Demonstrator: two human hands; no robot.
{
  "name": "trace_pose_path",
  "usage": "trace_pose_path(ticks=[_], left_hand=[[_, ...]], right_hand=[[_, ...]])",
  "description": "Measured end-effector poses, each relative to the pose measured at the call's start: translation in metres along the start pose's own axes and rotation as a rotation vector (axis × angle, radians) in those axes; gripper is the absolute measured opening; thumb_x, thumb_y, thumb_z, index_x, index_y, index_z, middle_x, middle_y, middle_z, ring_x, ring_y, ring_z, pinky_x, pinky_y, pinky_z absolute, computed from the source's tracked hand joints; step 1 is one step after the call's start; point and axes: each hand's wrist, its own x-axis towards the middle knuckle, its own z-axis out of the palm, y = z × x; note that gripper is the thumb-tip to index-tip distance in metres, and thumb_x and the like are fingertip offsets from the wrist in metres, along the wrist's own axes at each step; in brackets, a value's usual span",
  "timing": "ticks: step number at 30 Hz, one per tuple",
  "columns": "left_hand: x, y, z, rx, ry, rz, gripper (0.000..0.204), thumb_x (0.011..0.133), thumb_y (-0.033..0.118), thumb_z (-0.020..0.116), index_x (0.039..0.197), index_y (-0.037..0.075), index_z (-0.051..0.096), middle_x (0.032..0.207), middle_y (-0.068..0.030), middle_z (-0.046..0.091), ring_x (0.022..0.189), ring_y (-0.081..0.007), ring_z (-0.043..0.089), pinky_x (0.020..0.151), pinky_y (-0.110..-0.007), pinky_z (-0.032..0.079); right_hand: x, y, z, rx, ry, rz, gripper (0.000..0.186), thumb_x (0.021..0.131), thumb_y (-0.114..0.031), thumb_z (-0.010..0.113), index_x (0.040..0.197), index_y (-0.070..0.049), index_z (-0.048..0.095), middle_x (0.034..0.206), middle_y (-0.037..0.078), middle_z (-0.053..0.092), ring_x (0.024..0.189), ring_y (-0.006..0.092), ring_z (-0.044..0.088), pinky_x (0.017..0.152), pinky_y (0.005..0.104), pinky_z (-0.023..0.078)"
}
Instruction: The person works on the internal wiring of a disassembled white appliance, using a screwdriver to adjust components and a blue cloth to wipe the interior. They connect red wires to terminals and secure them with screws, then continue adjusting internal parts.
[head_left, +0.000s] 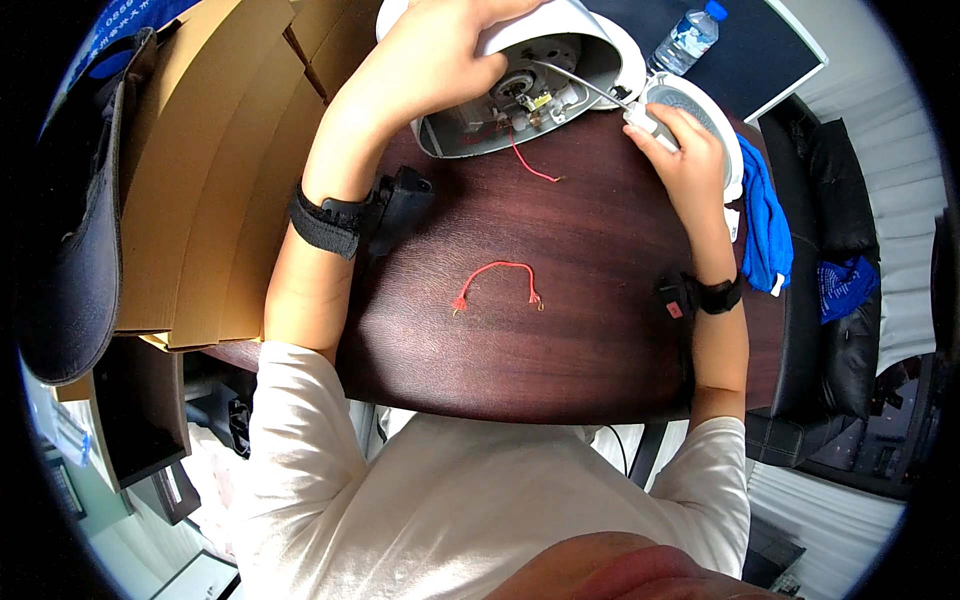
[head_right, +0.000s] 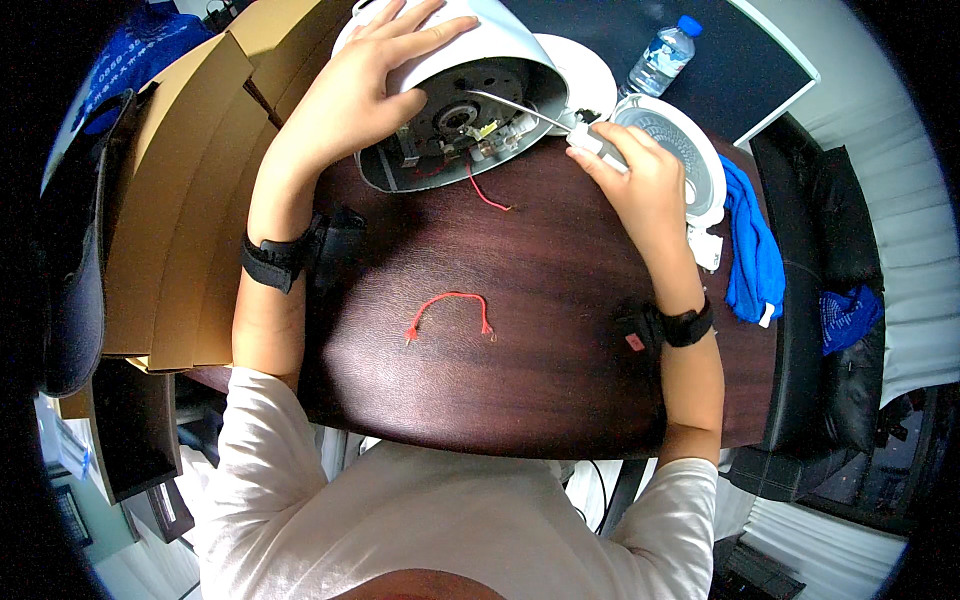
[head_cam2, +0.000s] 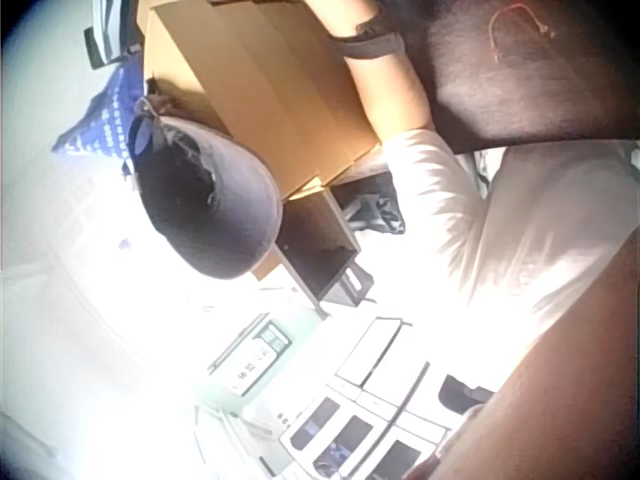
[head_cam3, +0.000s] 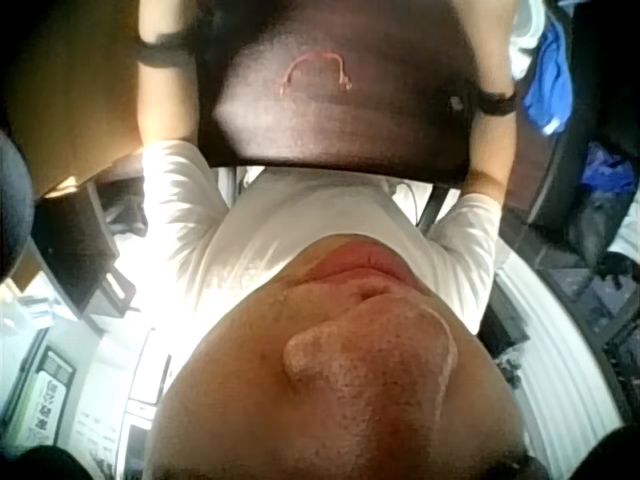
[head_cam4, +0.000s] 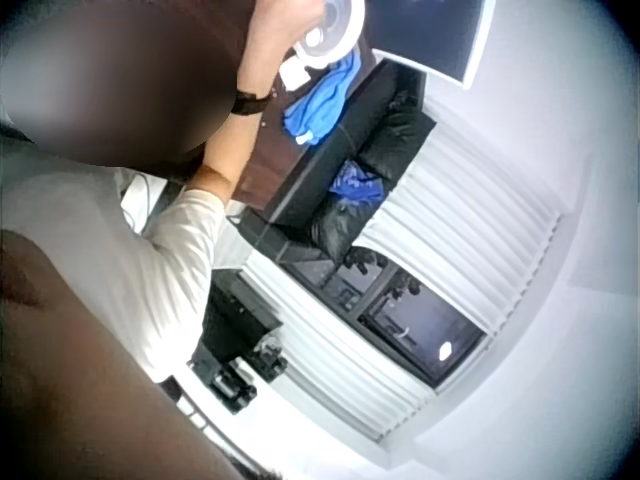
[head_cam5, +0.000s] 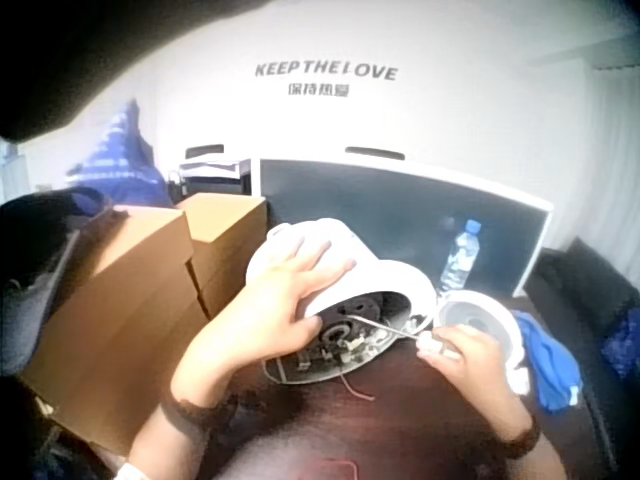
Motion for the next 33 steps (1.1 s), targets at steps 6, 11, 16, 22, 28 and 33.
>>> trace_pose_path(ticks=[6,11,16,22,28,33], left_hand=[[0.001,0.002,0.007,0.039,0.004,-0.036,0.068,0.072,0.006,0.06,0.139,0.009,0.051,0.145,-0.0324,0.038,0.138,-0.0499,0.029,0.117,-0.052,0.019],[0.002,0.005,0.003,0.051,-0.006,-0.047,0.066,0.072,0.005,0.059,0.137,0.008,0.051,0.142,-0.0318,0.041,0.136,-0.0518,0.031,0.116,-0.053,0.021],[0.003,0.006,0.003,0.049,-0.013,-0.048,0.066,0.072,0.005,0.06,0.137,0.009,0.052,0.142,-0.0314,0.041,0.135,-0.053,0.031,0.116,-0.053,0.022],[0.003,0.005,0.003,0.067,-0.016,-0.066,0.066,0.072,0.006,0.06,0.137,0.009,0.052,0.143,-0.0315,0.04,0.135,-0.0533,0.031,0.115,-0.054,0.023],[0.004,0.005,0.002,0.046,-0.029,-0.053,0.067,0.072,0.006,0.06,0.138,0.009,0.051,0.143,-0.0325,0.039,0.136,-0.0534,0.029,0.115,-0.054,0.022],[0.002,0.005,-0.003,0.037,-0.041,-0.068,0.066,0.073,0.009,0.059,0.138,0.009,0.051,0.144,-0.0328,0.038,0.137,-0.0535,0.028,0.116,-0.054,0.021]], right_hand=[[-0.017,-0.008,0.017,0.36,-0.165,0.327,0.032,0.083,-0.025,0.077,0.101,0.002,0.07,0.088,0.009,0.071,0.076,0.0151,0.066,0.067,0.0288,0.05],[-0.025,-0.018,0.018,0.881,-0.441,0.838,0.025,0.091,-0.029,0.069,0.096,-0.004,0.07,0.068,-0.004,0.057,0.053,0.0026,0.044,0.046,0.0194,0.033],[-0.039,-0.049,0.026,1.154,-0.408,0.96,0.03,0.096,-0.032,0.062,0.099,-0.002,0.062,0.069,-0.002,0.051,0.045,0.0012,0.035,0.039,0.0185,0.021],[-0.043,-0.062,0.024,1.483,-0.492,1.14,0.038,0.099,-0.042,0.055,0.102,-0.004,0.058,0.072,0.0,0.051,0.045,0.0018,0.034,0.039,0.0185,0.021],[-0.046,-0.064,0.028,1.347,-0.472,1.036,0.038,0.098,-0.043,0.056,0.098,-0.005,0.058,0.069,-0.001,0.05,0.045,0.0028,0.036,0.039,0.0193,0.025],[-0.035,-0.044,0.024,0.263,-0.184,0.401,0.03,0.09,-0.035,0.069,0.086,-0.006,0.064,0.066,0.005,0.059,0.051,0.0165,0.054,0.048,0.0302,0.042]])
